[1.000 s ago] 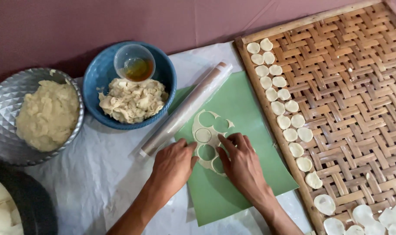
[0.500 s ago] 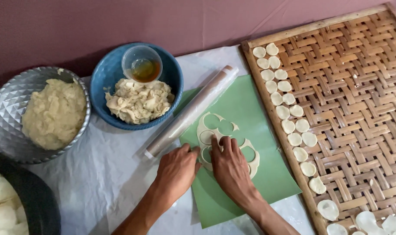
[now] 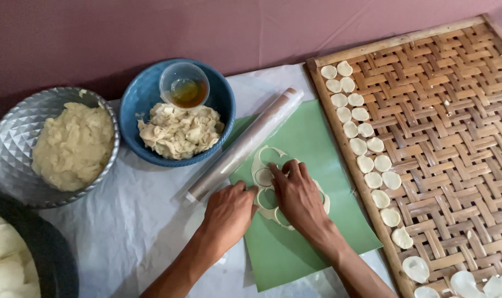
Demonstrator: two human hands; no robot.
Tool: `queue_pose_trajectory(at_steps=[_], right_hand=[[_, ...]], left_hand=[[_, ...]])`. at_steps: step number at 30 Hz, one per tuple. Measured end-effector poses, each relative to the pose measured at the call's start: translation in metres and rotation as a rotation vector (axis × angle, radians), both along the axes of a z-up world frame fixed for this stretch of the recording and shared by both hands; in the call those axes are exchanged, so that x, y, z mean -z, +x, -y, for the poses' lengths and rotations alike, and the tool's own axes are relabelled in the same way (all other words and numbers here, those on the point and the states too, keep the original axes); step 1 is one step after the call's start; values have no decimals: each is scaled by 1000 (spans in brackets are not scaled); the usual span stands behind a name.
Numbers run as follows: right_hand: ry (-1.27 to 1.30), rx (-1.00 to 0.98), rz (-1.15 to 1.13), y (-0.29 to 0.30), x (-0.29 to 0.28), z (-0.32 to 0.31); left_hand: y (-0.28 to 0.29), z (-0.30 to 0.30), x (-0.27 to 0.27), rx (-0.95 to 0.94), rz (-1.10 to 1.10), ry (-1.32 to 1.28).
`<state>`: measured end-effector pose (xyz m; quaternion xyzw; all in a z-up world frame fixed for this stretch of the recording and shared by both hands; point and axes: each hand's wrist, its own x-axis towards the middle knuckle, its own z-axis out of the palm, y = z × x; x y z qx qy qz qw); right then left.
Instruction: Rolling out dough with a rolling pin and cutting small circles to place on a woven tray.
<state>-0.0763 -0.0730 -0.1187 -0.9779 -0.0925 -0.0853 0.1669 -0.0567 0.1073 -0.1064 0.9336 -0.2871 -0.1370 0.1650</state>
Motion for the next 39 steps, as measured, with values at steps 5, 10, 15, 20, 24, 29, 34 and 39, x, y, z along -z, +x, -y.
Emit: queue_pose_trajectory(at_steps=[5,10,15,20,24,29,34,39], right_hand=[[48,11,-36,6,3,4],[31,-46,14,14,1,10],[-14,-18,-13,16,1,14],[-33,17,-78,12,0,17],[-52,40,-88,9,5,24],[70,194,-45,-1,-14,28],[65,224,64,2,-8,22],[-14,74,-14,-5,7,-5]], left_hand=[[-1,-4,-5,-3,-33,24],[-3,-5,-1,-9,17,-26],[-3,-6,-4,-6,-31,-7],[-3,-7,-7,1,-31,20],[-1,-4,-4,32,-62,84],[-2,-5,-5,40,-94,94],[-4,-5,-6,41,-124,107],[-3,-5,-8,21,-99,107]])
